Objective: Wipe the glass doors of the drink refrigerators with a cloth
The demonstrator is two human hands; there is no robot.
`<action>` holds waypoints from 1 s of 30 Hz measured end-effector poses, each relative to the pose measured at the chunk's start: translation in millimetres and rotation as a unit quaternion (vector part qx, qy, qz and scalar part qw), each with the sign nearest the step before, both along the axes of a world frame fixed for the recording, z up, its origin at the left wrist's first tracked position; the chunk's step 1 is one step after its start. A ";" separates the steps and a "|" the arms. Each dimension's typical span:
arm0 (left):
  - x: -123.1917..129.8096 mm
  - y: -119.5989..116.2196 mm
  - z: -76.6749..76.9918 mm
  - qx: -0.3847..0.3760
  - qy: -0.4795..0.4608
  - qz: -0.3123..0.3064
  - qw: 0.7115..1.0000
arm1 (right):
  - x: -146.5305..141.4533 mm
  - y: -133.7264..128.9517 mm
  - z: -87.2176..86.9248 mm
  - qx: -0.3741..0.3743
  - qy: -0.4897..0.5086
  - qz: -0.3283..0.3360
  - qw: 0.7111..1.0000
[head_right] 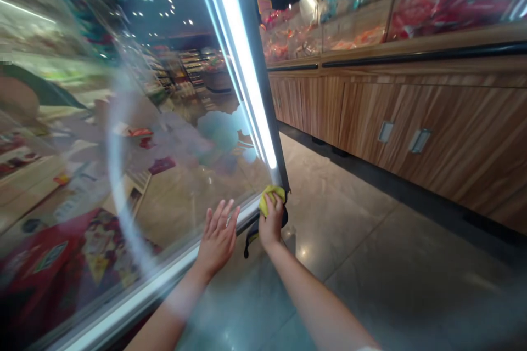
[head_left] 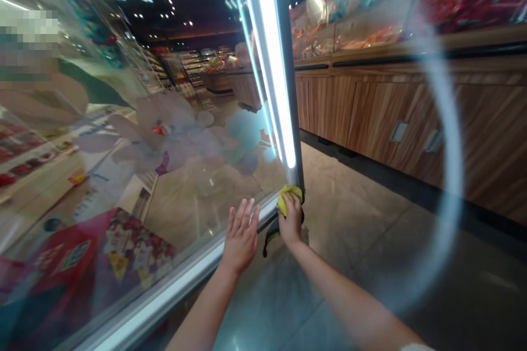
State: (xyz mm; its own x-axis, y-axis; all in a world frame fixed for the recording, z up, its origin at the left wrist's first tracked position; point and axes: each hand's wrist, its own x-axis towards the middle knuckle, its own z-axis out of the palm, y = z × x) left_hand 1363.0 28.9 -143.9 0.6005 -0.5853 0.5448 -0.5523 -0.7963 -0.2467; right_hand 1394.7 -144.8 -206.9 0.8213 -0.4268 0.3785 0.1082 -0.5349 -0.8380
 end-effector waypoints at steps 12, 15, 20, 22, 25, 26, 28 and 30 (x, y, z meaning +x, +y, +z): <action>-53.6 70.8 2.9 -0.019 -0.008 0.046 0.999 | -17.8 -21.0 59.3 -0.294 0.172 0.120 0.932; -68.4 88.9 2.6 -0.020 -0.005 0.058 0.998 | -32.3 -5.7 69.9 -0.329 0.159 0.198 0.909; -91.8 123.7 -1.0 -0.016 -0.009 0.076 0.997 | -57.2 42.6 85.0 -0.378 0.133 0.327 0.856; -101.7 140.1 -2.4 -0.011 -0.013 0.080 0.997 | -65.0 63.7 91.3 -0.396 0.132 0.359 0.835; -117.8 166.6 -4.4 0.000 -0.015 0.084 0.996 | -75.7 94.2 101.2 -0.424 0.132 0.396 0.804; -123.6 175.6 -5.3 0.004 -0.014 0.085 0.996 | -79.5 104.8 104.5 -0.434 0.132 0.406 0.794; -136.0 193.5 -7.2 0.011 -0.008 0.092 0.996 | -88.3 128.2 110.2 -0.451 0.133 0.421 0.776; -149.1 210.9 -9.1 0.017 0.002 0.104 0.994 | -98.5 154.9 114.3 -0.466 0.137 0.426 0.763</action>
State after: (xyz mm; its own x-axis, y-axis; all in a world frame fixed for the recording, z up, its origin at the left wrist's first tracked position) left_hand 1213.9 239.8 -153.0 0.7129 -0.4656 0.5244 -0.3772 -0.8850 -0.2730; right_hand 1296.2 10.1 -92.5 0.7537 0.6558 -0.0436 0.6382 -0.7461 -0.1900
